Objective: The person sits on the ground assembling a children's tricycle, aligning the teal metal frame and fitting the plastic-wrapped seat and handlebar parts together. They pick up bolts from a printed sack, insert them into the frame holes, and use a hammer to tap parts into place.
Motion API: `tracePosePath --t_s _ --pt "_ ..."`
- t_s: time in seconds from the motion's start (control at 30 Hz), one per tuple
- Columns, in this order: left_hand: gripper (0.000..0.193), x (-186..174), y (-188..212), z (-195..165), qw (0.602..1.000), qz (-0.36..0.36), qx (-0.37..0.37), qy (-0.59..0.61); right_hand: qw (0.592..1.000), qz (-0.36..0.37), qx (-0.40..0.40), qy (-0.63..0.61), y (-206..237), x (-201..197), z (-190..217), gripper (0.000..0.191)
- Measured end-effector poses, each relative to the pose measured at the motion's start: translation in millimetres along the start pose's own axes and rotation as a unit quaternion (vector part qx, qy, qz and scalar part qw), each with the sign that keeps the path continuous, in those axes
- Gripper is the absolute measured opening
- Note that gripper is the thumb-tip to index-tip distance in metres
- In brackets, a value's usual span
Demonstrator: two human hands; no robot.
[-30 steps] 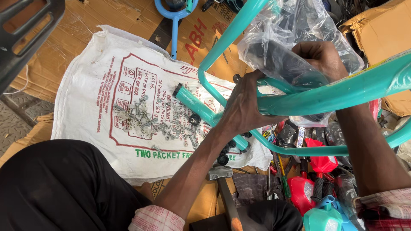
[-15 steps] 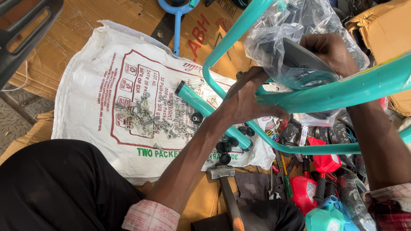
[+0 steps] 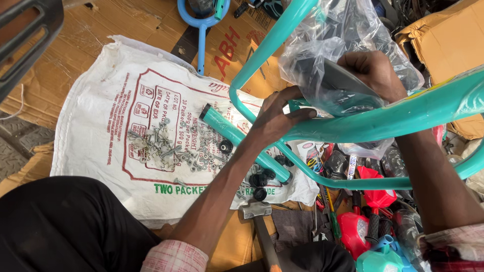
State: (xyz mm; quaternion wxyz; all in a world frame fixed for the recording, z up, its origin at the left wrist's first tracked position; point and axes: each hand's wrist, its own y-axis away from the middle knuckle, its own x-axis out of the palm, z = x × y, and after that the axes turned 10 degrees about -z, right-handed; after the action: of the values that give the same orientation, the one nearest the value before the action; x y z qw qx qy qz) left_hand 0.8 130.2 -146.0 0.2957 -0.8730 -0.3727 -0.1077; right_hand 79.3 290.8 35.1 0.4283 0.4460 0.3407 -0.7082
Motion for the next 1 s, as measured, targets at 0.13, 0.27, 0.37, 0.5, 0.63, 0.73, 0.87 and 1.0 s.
tracePosePath --t_s 0.13,0.27,0.37,0.5,0.63,0.73,0.87,1.0 --pt "0.032 6 -6 -2 0.993 -0.001 0.009 -0.114 0.994 -0.005 -0.054 0.09 -4 -3 -3 0.014" --pt "0.037 2 1 -1 0.982 0.018 -0.081 0.167 1.0 0.0 -0.025 0.013 -4 0 -5 0.012" --pt "0.034 1 2 4 0.93 0.025 -0.137 0.34 0.997 -0.006 -0.057 0.048 -2 -1 -6 0.013" --pt "0.022 2 -6 16 0.861 0.033 -0.163 0.481 0.999 0.007 -0.028 0.013 0 -4 -6 0.013" --pt "0.023 -7 -3 23 0.938 0.07 -0.074 0.331 0.998 0.039 0.004 -0.04 1 -4 -11 0.007" --pt "0.023 -11 0 16 0.966 0.064 -0.079 0.24 0.998 0.035 -0.004 -0.05 2 0 -15 0.007" --pt "0.024 -13 1 -5 0.974 0.042 -0.139 0.175 1.0 0.02 0.016 -0.009 4 1 -14 0.008" --pt "0.03 -12 13 -19 0.986 0.028 -0.154 0.055 1.0 0.01 -0.005 -0.026 11 2 -4 0.007"
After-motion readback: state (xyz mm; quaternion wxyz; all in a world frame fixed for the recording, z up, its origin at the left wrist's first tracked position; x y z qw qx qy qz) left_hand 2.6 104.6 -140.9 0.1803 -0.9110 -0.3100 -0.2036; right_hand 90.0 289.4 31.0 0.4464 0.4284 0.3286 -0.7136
